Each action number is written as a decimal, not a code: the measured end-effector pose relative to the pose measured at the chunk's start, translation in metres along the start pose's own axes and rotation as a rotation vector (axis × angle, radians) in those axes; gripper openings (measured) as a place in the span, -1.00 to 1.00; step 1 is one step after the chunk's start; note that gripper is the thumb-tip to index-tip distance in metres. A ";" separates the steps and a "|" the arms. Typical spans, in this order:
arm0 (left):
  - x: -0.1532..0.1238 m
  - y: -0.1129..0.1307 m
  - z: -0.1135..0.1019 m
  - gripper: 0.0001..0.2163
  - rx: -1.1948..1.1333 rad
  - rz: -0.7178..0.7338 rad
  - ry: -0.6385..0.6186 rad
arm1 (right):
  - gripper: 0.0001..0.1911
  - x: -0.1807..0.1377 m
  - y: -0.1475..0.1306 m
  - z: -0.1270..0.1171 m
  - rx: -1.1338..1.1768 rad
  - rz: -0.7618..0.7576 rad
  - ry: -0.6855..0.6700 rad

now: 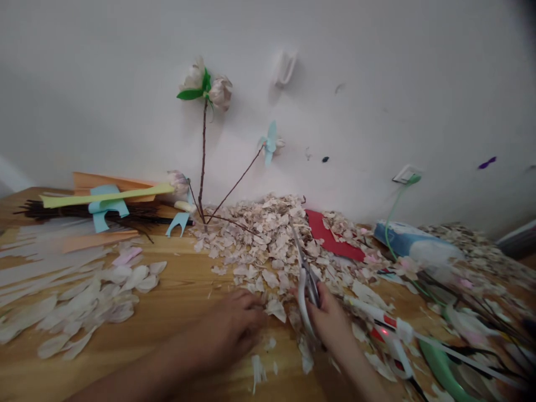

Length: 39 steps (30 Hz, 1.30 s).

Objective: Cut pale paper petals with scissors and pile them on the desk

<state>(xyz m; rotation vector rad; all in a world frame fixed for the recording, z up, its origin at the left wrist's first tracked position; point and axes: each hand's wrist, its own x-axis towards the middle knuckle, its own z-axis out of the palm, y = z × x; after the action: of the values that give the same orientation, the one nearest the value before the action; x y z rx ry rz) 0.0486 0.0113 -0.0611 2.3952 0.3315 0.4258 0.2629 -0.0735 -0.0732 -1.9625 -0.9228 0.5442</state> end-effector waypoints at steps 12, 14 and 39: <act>-0.008 0.008 0.002 -0.67 -0.156 -0.062 0.205 | -0.56 -0.032 -0.007 0.025 0.429 0.067 -0.068; -0.006 0.011 0.005 -0.79 -0.302 -0.172 0.265 | -0.60 -0.035 -0.009 0.026 0.494 0.029 -0.046; 0.005 0.011 0.020 -0.70 -1.274 -0.667 0.263 | -0.59 -0.053 -0.027 0.026 0.678 0.135 -0.048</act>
<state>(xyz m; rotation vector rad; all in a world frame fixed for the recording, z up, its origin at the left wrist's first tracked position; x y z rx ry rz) 0.0622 -0.0070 -0.0671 0.9155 0.6811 0.4334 0.2015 -0.0920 -0.0621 -1.3997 -0.5324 0.8556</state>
